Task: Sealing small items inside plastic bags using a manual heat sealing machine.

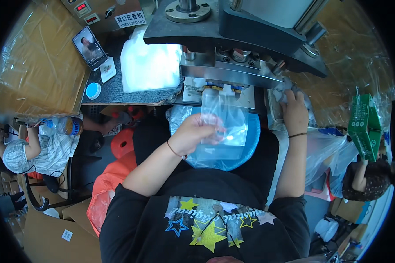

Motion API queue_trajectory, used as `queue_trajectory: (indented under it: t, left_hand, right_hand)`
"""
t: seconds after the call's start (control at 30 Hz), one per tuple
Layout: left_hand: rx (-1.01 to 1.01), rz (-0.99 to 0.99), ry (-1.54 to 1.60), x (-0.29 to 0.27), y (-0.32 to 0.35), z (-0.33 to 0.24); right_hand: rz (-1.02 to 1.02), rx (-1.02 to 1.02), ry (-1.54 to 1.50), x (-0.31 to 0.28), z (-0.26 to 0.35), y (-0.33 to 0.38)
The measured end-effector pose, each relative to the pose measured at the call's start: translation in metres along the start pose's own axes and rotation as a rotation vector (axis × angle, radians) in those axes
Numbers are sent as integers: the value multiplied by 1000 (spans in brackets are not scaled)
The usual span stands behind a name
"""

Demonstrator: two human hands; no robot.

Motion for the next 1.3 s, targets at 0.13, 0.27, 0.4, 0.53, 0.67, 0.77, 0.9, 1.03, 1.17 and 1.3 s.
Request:
queue_trajectory:
  t: [0.13,0.27,0.4,0.53,0.67,0.77,0.9,1.03,1.17,1.3]
  left_hand:
    - [4,-71,67,-7,-9,-8]
    - [161,-96,35,-9,-10,-7]
    - [896,-615,-866,-70,5,-64]
    - [708,-716,-1930,-91,27,-88]
    - [741,-447,-1945,-78,53,-60]
    - [786,-572,-968,-87,70,-61]
    - [551,-290,-794,-46,64,-45]
    - [588,-147,-1059,4,56,-39]
    - [285,71,-556,18,45,-5]
    - [71,298,-213,27,39,18]
  right_hand:
    - [-79,14,-71,5,-8,3]
    - [-154,-93,-181,7,-11,5]
    - [-328,-226,-268,-3,-16,15]
    - [-464,-206,-436,-7,-34,26]
    - [-487,-77,-903,-7,-43,39]
    - [-145,-83,-928,-26,17,57]
    - [40,-496,-858,-49,96,74]
    - [42,-234,-1302,-59,107,70]
    - [40,-503,-942,-76,132,66]
    - [360,-646,-718,-70,110,71]
Point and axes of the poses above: each hand's wrist, its own y-axis away from the middle knuckle, its own x-axis out of the palm, z = x × y, the point moved 4 cm from there along -y, towards the middle knuckle, and after that the axes turned 5 degrees about x, right-handed, at the moved point
